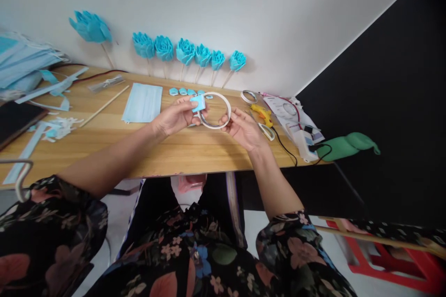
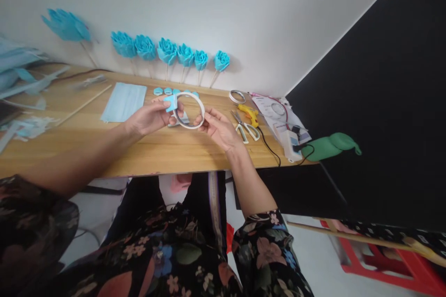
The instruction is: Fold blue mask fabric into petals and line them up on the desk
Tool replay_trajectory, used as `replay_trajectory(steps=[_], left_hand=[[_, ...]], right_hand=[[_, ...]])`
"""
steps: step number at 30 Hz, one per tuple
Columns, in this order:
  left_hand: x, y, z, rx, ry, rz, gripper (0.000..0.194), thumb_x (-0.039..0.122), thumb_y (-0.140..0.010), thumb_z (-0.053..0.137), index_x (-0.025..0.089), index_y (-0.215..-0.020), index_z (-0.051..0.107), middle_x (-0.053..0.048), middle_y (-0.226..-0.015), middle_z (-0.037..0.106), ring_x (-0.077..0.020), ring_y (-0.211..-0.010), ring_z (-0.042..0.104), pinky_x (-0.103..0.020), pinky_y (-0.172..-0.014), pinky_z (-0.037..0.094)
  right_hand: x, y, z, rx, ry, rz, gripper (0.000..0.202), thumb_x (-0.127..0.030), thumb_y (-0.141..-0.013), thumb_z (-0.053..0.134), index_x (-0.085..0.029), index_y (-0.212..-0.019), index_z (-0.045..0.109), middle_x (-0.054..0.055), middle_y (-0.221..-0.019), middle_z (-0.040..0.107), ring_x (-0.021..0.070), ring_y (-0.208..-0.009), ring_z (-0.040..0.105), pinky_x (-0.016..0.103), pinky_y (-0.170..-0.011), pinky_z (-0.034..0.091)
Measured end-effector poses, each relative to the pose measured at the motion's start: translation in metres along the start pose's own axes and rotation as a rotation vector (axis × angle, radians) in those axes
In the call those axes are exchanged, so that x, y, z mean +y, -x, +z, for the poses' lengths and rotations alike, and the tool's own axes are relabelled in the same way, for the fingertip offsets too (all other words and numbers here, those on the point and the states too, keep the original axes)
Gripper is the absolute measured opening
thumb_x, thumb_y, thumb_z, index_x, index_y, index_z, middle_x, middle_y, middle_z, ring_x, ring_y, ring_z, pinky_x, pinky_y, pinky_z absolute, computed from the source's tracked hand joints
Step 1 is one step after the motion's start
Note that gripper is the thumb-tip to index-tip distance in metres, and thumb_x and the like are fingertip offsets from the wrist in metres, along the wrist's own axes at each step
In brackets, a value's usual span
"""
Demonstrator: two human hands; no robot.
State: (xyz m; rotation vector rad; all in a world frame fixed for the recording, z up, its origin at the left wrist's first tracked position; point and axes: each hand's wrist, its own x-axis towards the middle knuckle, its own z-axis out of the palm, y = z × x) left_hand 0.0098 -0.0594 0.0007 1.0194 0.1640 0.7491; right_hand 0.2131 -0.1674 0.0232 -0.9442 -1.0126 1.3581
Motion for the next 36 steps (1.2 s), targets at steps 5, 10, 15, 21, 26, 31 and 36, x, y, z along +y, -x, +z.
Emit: replay_trajectory(steps=[5,10,15,21,26,31,36], left_hand=[[0.014,-0.001,-0.007,-0.106,-0.056,-0.006,0.033,0.037,-0.075,0.084,0.013,-0.078,0.061,-0.005,-0.068,0.066,-0.0098,-0.052,0.057,-0.019,-0.04,0.039],[0.022,0.003,-0.005,-0.169,-0.162,-0.029,0.037,0.04,-0.073,0.086,0.015,-0.071,0.06,-0.006,-0.066,0.068,-0.0112,-0.052,0.058,-0.02,-0.043,0.04],[0.021,0.005,-0.006,-0.223,-0.227,-0.034,0.034,0.037,-0.074,0.086,0.014,-0.068,0.061,-0.007,-0.069,0.07,-0.0078,-0.047,0.053,-0.018,-0.04,0.036],[0.022,0.003,-0.006,-0.205,-0.171,0.013,0.034,0.037,-0.075,0.086,0.014,-0.07,0.061,-0.006,-0.067,0.069,-0.0091,-0.048,0.056,-0.02,-0.044,0.041],[0.025,0.002,-0.003,-0.199,-0.112,0.056,0.037,0.04,-0.073,0.086,0.014,-0.068,0.061,-0.006,-0.065,0.068,-0.0091,-0.049,0.056,-0.019,-0.043,0.039],[0.025,0.003,0.001,-0.151,-0.128,0.045,0.037,0.04,-0.07,0.088,0.015,-0.065,0.06,-0.006,-0.063,0.066,-0.0116,-0.054,0.059,-0.02,-0.044,0.04],[0.025,0.003,-0.002,-0.13,-0.206,0.03,0.038,0.044,-0.07,0.087,0.016,-0.066,0.061,-0.007,-0.068,0.069,-0.0107,-0.051,0.056,-0.023,-0.045,0.043]], right_hand=[[-0.006,0.002,0.005,-0.046,0.059,0.057,0.03,-0.037,-0.073,0.086,-0.021,-0.09,0.067,-0.001,-0.081,0.07,0.0103,-0.072,0.062,0.021,-0.062,0.05],[-0.014,0.005,0.008,-0.103,0.098,0.103,0.033,-0.044,-0.074,0.085,-0.02,-0.082,0.063,-0.001,-0.076,0.068,0.0105,-0.069,0.061,0.019,-0.055,0.047],[-0.021,0.005,0.009,-0.104,0.142,0.153,0.031,-0.042,-0.076,0.083,-0.018,-0.079,0.063,-0.001,-0.072,0.068,0.0083,-0.063,0.06,0.017,-0.05,0.046],[-0.027,0.006,0.012,-0.124,0.117,0.165,0.027,-0.037,-0.074,0.085,-0.019,-0.089,0.071,0.001,-0.079,0.075,0.0092,-0.068,0.065,0.018,-0.055,0.051],[-0.029,0.01,0.019,-0.174,0.098,0.115,0.035,-0.033,-0.075,0.087,-0.022,-0.107,0.077,0.003,-0.1,0.08,0.0101,-0.079,0.07,0.018,-0.062,0.054],[-0.029,0.011,0.023,-0.176,0.172,0.103,0.031,-0.036,-0.077,0.085,-0.022,-0.103,0.078,0.004,-0.099,0.08,0.0096,-0.075,0.068,0.018,-0.058,0.051],[-0.031,0.007,0.021,-0.086,0.285,0.058,0.029,-0.04,-0.078,0.083,-0.02,-0.098,0.077,0.004,-0.09,0.079,0.0108,-0.072,0.064,0.021,-0.055,0.048]])
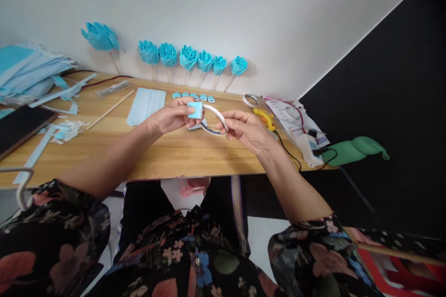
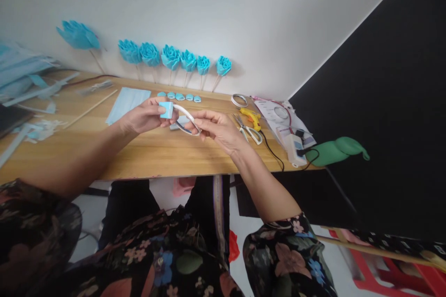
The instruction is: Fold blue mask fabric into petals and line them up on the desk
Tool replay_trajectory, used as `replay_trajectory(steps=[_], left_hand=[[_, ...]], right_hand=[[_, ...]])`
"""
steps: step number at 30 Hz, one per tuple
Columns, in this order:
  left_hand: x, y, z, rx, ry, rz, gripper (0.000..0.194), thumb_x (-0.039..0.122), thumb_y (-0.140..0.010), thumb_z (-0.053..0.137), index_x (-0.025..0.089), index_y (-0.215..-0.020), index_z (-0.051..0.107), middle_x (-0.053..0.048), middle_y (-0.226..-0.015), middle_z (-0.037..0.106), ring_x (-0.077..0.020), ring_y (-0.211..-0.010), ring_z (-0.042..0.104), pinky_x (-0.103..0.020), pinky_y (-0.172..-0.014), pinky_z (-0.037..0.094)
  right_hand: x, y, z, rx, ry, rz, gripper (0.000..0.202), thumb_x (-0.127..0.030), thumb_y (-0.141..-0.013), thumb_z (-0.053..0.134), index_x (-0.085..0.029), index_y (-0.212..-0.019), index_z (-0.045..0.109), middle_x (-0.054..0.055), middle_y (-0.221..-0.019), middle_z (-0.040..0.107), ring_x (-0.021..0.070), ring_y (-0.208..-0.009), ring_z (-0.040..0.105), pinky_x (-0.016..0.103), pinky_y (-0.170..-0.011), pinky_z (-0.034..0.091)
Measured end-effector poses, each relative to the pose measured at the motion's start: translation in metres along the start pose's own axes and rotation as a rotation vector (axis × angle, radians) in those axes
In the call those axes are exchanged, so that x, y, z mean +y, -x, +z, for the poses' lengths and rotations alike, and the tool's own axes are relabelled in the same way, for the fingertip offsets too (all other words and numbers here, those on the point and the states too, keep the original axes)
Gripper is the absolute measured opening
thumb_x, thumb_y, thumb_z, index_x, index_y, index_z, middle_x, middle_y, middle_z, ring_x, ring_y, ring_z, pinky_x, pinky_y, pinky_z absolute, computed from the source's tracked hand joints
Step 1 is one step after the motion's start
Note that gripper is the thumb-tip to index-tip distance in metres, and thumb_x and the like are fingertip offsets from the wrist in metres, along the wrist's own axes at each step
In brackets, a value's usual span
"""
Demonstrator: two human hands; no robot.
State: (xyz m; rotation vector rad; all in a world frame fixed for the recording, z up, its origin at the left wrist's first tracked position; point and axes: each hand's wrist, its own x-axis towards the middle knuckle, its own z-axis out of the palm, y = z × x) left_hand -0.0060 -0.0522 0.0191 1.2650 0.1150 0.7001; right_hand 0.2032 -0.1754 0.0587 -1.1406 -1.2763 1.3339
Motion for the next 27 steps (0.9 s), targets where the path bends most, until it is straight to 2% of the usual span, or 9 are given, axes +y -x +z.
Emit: replay_trajectory(steps=[4,7,10,16,22,25,27], left_hand=[[0.005,0.002,0.003,-0.039,-0.198,0.013,0.037,0.045,-0.071,0.088,0.016,-0.067,0.065,-0.008,-0.079,0.073,-0.0101,-0.053,0.055,-0.025,-0.05,0.047],[0.01,0.004,0.009,-0.061,-0.409,0.04,0.037,0.046,-0.072,0.088,0.017,-0.064,0.066,-0.007,-0.077,0.07,-0.0129,-0.062,0.059,-0.024,-0.055,0.049],[0.014,0.005,0.015,-0.069,-0.524,0.086,0.038,0.046,-0.075,0.086,0.016,-0.062,0.065,-0.007,-0.075,0.068,-0.015,-0.069,0.062,-0.025,-0.062,0.049],[0.015,0.007,0.022,-0.072,-0.57,0.132,0.036,0.046,-0.077,0.084,0.016,-0.066,0.067,-0.007,-0.077,0.069,-0.0161,-0.072,0.063,-0.027,-0.068,0.049],[0.01,0.007,0.023,-0.034,-0.601,0.122,0.031,0.044,-0.077,0.083,0.017,-0.068,0.069,-0.007,-0.077,0.07,-0.0166,-0.072,0.063,-0.027,-0.066,0.048],[0.007,0.007,0.025,-0.023,-0.629,0.121,0.031,0.044,-0.077,0.083,0.018,-0.068,0.07,-0.007,-0.079,0.071,-0.0172,-0.073,0.063,-0.028,-0.066,0.049],[0.006,0.007,0.026,-0.025,-0.646,0.124,0.03,0.044,-0.077,0.083,0.018,-0.068,0.07,-0.008,-0.079,0.071,-0.0176,-0.074,0.063,-0.028,-0.067,0.049]], right_hand=[[0.0,-0.003,-0.007,0.028,0.194,-0.036,0.022,-0.038,-0.081,0.078,-0.02,-0.094,0.078,0.004,-0.086,0.078,0.0105,-0.071,0.063,0.022,-0.057,0.047],[-0.002,-0.001,-0.01,0.012,0.338,-0.06,0.02,-0.034,-0.082,0.075,-0.02,-0.097,0.079,0.003,-0.088,0.079,0.0116,-0.073,0.064,0.024,-0.062,0.049],[-0.007,0.003,-0.01,0.023,0.435,-0.082,0.019,-0.031,-0.082,0.073,-0.019,-0.096,0.079,0.003,-0.088,0.079,0.0134,-0.075,0.065,0.027,-0.067,0.05],[-0.013,0.005,-0.012,0.044,0.514,-0.108,0.018,-0.021,-0.079,0.072,-0.018,-0.094,0.08,0.004,-0.088,0.078,0.0154,-0.078,0.067,0.029,-0.073,0.051],[-0.007,0.003,-0.022,0.0,0.53,-0.151,0.022,-0.026,-0.08,0.069,-0.022,-0.098,0.081,0.002,-0.09,0.079,0.0147,-0.076,0.066,0.029,-0.073,0.052],[-0.003,0.004,-0.025,0.022,0.55,-0.142,0.022,-0.03,-0.081,0.072,-0.022,-0.099,0.08,0.002,-0.092,0.079,0.0148,-0.076,0.065,0.029,-0.072,0.052],[-0.002,0.003,-0.026,0.026,0.563,-0.139,0.021,-0.028,-0.08,0.072,-0.021,-0.099,0.08,0.002,-0.091,0.079,0.0149,-0.076,0.065,0.029,-0.073,0.053]])
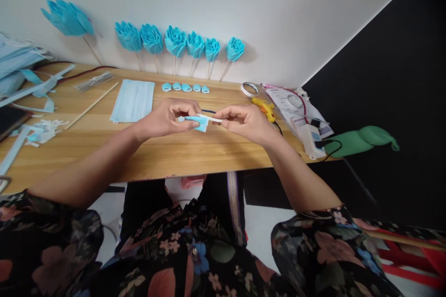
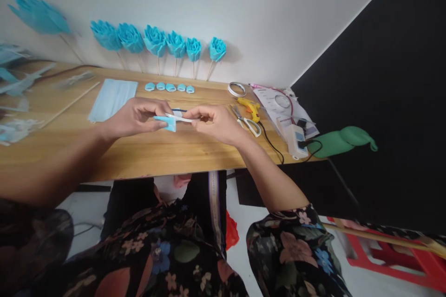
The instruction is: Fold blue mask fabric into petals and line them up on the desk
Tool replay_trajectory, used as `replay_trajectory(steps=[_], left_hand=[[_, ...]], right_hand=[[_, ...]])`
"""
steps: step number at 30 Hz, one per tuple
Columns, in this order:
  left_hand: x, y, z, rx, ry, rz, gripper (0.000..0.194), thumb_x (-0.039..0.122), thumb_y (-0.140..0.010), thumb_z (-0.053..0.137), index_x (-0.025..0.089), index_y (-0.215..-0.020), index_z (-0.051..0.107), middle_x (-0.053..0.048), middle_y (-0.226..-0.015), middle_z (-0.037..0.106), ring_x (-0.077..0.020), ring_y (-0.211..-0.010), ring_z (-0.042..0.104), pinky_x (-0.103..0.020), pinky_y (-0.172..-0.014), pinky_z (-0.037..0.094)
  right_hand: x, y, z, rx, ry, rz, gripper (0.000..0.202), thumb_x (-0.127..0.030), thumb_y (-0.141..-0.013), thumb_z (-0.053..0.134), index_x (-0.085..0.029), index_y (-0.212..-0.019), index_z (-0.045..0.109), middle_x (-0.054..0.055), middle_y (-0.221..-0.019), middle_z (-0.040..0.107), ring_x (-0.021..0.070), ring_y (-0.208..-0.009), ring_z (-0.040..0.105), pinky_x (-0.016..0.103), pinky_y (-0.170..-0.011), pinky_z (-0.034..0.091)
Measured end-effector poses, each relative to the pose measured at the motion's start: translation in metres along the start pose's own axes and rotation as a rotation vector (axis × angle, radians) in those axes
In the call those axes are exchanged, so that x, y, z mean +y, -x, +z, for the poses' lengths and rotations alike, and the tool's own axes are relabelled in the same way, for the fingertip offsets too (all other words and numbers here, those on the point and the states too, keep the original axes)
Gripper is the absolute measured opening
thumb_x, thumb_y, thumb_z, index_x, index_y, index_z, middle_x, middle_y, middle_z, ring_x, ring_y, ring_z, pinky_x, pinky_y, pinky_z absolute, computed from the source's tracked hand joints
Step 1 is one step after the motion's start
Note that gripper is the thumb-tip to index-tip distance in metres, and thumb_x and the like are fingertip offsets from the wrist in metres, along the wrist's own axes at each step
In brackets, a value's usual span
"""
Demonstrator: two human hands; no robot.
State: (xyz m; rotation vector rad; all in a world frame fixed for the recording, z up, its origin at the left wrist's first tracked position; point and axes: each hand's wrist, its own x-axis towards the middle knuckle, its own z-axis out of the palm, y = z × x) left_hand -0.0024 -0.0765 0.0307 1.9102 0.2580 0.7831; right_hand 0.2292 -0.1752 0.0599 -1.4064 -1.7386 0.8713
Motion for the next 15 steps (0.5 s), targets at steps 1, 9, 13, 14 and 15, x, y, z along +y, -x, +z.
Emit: replay_trajectory(steps=[1,9,13,14,15], left_hand=[[0.0,0.0,0.0,-0.003,-0.009,0.004,0.029,0.043,-0.077,0.083,0.018,-0.068,0.07,-0.008,-0.079,0.071,-0.0177,-0.074,0.063,-0.028,-0.068,0.049],[-0.006,-0.002,0.0,0.056,-0.101,0.056,0.026,0.038,-0.08,0.08,0.019,-0.066,0.069,-0.008,-0.078,0.071,-0.0179,-0.073,0.062,-0.03,-0.068,0.048],[-0.008,-0.003,0.0,0.098,-0.112,0.026,0.026,0.038,-0.075,0.084,0.019,-0.067,0.069,-0.008,-0.078,0.071,-0.0182,-0.072,0.06,-0.03,-0.066,0.047],[-0.009,-0.003,0.0,0.109,-0.118,0.02,0.026,0.038,-0.075,0.084,0.019,-0.067,0.069,-0.008,-0.078,0.071,-0.0181,-0.072,0.06,-0.029,-0.066,0.047],[-0.01,-0.004,0.0,0.119,-0.128,0.016,0.026,0.038,-0.075,0.084,0.019,-0.066,0.068,-0.008,-0.079,0.071,-0.018,-0.072,0.06,-0.029,-0.065,0.047]], right_hand=[[0.0,0.0,-0.001,-0.011,-0.001,0.001,0.021,-0.026,-0.08,0.071,-0.021,-0.099,0.08,0.002,-0.091,0.078,0.0154,-0.078,0.066,0.03,-0.075,0.054],[0.021,0.0,-0.015,0.171,-0.152,-0.071,0.035,-0.024,-0.083,0.064,-0.029,-0.116,0.075,0.003,-0.128,0.073,0.0249,-0.131,0.06,0.044,-0.107,0.052],[0.055,0.015,-0.03,0.263,-0.155,0.016,0.031,-0.03,-0.085,0.067,-0.027,-0.115,0.074,0.004,-0.125,0.075,0.0237,-0.122,0.067,0.045,-0.108,0.053],[0.063,0.021,-0.035,0.294,-0.15,0.037,0.029,-0.032,-0.086,0.067,-0.027,-0.114,0.074,0.005,-0.123,0.076,0.0234,-0.118,0.068,0.045,-0.105,0.054],[0.071,0.027,-0.041,0.331,-0.116,0.057,0.029,-0.034,-0.088,0.065,-0.027,-0.115,0.074,0.005,-0.124,0.075,0.0234,-0.117,0.069,0.045,-0.104,0.055]])
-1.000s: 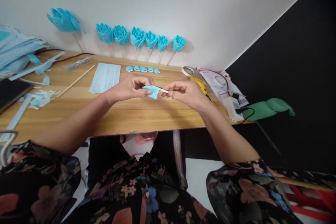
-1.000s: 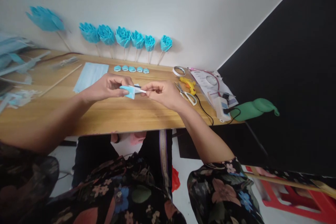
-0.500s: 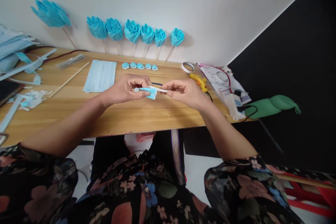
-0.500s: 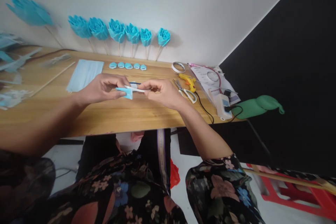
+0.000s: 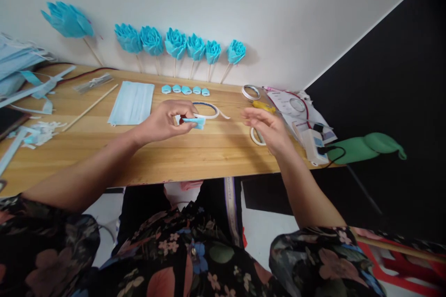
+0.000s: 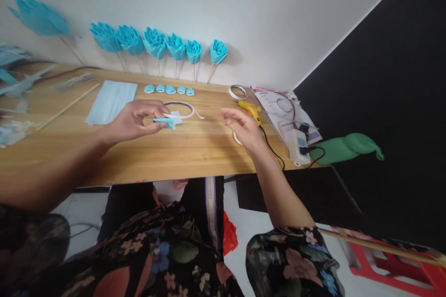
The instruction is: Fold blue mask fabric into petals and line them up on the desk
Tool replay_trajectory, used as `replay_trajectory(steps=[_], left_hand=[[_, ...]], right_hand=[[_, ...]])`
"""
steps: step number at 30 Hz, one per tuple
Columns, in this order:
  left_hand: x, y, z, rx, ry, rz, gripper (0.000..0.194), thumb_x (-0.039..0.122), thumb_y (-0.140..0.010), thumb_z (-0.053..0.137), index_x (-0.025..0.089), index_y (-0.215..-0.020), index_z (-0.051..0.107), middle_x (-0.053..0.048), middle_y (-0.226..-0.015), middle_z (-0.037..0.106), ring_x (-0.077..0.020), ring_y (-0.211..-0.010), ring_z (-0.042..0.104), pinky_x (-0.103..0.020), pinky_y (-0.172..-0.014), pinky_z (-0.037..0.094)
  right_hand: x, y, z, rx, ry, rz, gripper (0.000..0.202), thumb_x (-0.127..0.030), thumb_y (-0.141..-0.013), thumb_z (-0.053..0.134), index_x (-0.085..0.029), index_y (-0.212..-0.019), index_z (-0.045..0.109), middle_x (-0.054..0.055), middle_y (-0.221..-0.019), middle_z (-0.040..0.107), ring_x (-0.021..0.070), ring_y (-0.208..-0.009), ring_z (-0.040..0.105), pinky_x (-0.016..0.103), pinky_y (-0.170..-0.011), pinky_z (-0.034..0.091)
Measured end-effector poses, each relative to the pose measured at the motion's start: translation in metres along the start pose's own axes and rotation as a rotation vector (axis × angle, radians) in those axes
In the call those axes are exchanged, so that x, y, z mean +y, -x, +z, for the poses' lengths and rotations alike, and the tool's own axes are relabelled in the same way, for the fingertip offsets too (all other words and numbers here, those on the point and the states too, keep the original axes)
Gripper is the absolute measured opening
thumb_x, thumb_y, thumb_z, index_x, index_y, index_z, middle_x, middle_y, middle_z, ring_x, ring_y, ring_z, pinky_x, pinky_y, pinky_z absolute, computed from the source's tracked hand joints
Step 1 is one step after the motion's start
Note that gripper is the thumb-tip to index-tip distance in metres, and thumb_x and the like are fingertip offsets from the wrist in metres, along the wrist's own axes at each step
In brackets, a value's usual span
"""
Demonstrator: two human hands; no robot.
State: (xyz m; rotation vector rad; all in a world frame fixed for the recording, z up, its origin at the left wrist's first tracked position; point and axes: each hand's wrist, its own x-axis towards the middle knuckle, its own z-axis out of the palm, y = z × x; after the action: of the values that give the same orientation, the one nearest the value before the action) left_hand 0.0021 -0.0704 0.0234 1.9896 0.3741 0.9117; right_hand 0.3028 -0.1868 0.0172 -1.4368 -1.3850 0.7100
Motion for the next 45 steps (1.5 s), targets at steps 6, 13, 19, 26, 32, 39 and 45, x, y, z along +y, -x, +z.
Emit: replay_trajectory(steps=[6,13,19,26,32,39,45], left_hand=[[-0.002,0.001,-0.001,0.029,-0.056,0.069,0.02,0.03,-0.079,0.079,0.019,-0.067,0.067,-0.007,-0.081,0.07,-0.0159,-0.072,0.061,-0.028,-0.068,0.046],[-0.007,0.003,0.0,0.064,0.045,0.028,0.023,0.03,-0.082,0.079,0.019,-0.067,0.065,-0.006,-0.082,0.069,-0.0162,-0.077,0.063,-0.029,-0.071,0.046],[-0.005,0.001,-0.003,0.136,0.131,-0.055,0.035,0.039,-0.079,0.083,0.017,-0.063,0.062,-0.006,-0.077,0.068,-0.0153,-0.073,0.06,-0.028,-0.068,0.047],[-0.008,-0.003,-0.007,0.162,0.23,-0.036,0.04,0.044,-0.078,0.083,0.017,-0.058,0.061,-0.003,-0.07,0.063,-0.014,-0.068,0.057,-0.026,-0.063,0.045],[-0.017,-0.005,-0.007,0.223,0.431,-0.092,0.04,0.046,-0.076,0.085,0.019,-0.06,0.061,0.0,-0.059,0.057,-0.0123,-0.058,0.051,-0.027,-0.059,0.041],[-0.022,-0.007,-0.006,0.293,0.534,-0.14,0.041,0.044,-0.07,0.09,0.017,-0.062,0.06,0.0,-0.065,0.058,-0.0087,-0.054,0.051,-0.025,-0.054,0.039],[-0.021,-0.006,-0.006,0.333,0.38,-0.119,0.043,0.048,-0.076,0.086,0.018,-0.06,0.059,0.0,-0.056,0.056,-0.0115,-0.059,0.052,-0.027,-0.059,0.041]], right_hand=[[0.02,0.026,-0.032,0.021,0.894,0.034,0.038,-0.028,-0.093,0.055,-0.015,-0.125,0.07,0.018,-0.126,0.073,0.0347,-0.12,0.066,0.052,-0.106,0.048],[0.02,0.032,-0.016,-0.094,1.24,0.156,0.038,-0.031,-0.099,0.054,-0.016,-0.132,0.065,0.019,-0.12,0.073,0.0324,-0.106,0.068,0.042,-0.092,0.049],[0.022,0.023,-0.02,-0.043,1.298,0.05,0.036,-0.029,-0.099,0.055,-0.012,-0.127,0.068,0.023,-0.119,0.071,0.0334,-0.111,0.064,0.042,-0.096,0.046],[0.024,0.019,-0.029,-0.121,1.415,0.252,0.05,-0.043,-0.099,0.053,-0.013,-0.138,0.061,0.021,-0.109,0.075,0.0329,-0.096,0.072,0.038,-0.079,0.05],[0.025,0.001,-0.023,-0.094,1.337,0.259,0.043,-0.036,-0.097,0.055,-0.015,-0.133,0.064,0.02,-0.113,0.075,0.0332,-0.105,0.071,0.04,-0.087,0.051],[0.022,0.008,-0.005,0.099,0.432,0.1,0.064,-0.048,-0.079,0.075,-0.023,-0.136,0.06,0.009,-0.112,0.072,0.0235,-0.099,0.069,0.042,-0.091,0.056],[0.016,0.027,0.037,0.106,0.085,0.062,0.067,-0.051,-0.075,0.079,-0.025,-0.135,0.063,0.01,-0.12,0.07,0.023,-0.104,0.068,0.043,-0.094,0.057]])
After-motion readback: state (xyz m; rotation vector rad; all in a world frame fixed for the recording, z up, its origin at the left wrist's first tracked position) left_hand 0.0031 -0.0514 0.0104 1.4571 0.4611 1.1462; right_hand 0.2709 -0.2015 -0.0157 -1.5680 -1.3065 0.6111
